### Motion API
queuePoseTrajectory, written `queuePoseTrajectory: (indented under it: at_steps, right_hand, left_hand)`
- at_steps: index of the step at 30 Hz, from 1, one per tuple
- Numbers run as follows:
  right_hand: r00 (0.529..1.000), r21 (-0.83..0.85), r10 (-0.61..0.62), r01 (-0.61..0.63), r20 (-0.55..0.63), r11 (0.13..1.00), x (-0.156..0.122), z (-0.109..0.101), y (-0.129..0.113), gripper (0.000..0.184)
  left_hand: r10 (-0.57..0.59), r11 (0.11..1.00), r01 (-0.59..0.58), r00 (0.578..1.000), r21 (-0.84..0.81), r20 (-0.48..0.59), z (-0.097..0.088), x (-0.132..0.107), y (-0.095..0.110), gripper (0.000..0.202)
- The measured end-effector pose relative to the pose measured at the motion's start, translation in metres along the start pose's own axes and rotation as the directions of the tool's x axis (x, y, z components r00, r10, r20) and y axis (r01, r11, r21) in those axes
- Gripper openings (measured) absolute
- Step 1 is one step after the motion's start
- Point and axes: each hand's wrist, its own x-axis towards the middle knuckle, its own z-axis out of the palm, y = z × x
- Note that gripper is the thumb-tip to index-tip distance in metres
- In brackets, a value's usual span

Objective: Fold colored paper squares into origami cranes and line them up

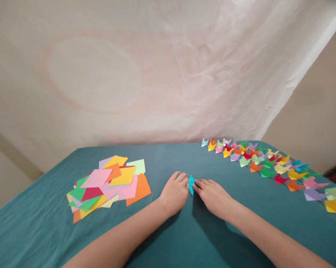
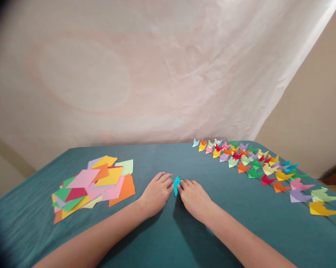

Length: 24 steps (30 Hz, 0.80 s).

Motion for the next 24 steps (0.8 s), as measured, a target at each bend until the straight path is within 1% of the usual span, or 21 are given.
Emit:
queuePoseTrajectory:
  at_steps: [6,12,19,24]
  right_hand:
    - [0.999,-0.002,0.014,-0.014,-0.029,1.0,0.002,0.004,-0.001,0.034]
    - [0.999,0.052,0.024,-0.022,-0.028,0.998,0.004,0.001,0.006,0.037]
    - [0.997,-0.073,0.019,-0.024,-0.078,0.997,0.004,0.011,-0.001,0.027]
    - [0.995,-0.102,0.016,-0.026,-0.098,0.994,0.006,0.014,0.0,0.024]
  left_hand:
    - [0.053,0.999,-0.053,0.998,0.004,-0.02,0.002,0.001,0.001,0.017]
    - [0.063,0.998,-0.063,0.998,-0.017,-0.024,0.001,0.003,-0.001,0.017]
    - [0.079,0.997,-0.079,0.996,-0.013,-0.035,0.005,0.003,-0.003,0.017]
    - [0.072,0.997,-0.072,0.997,-0.013,-0.02,0.004,0.003,-0.001,0.017]
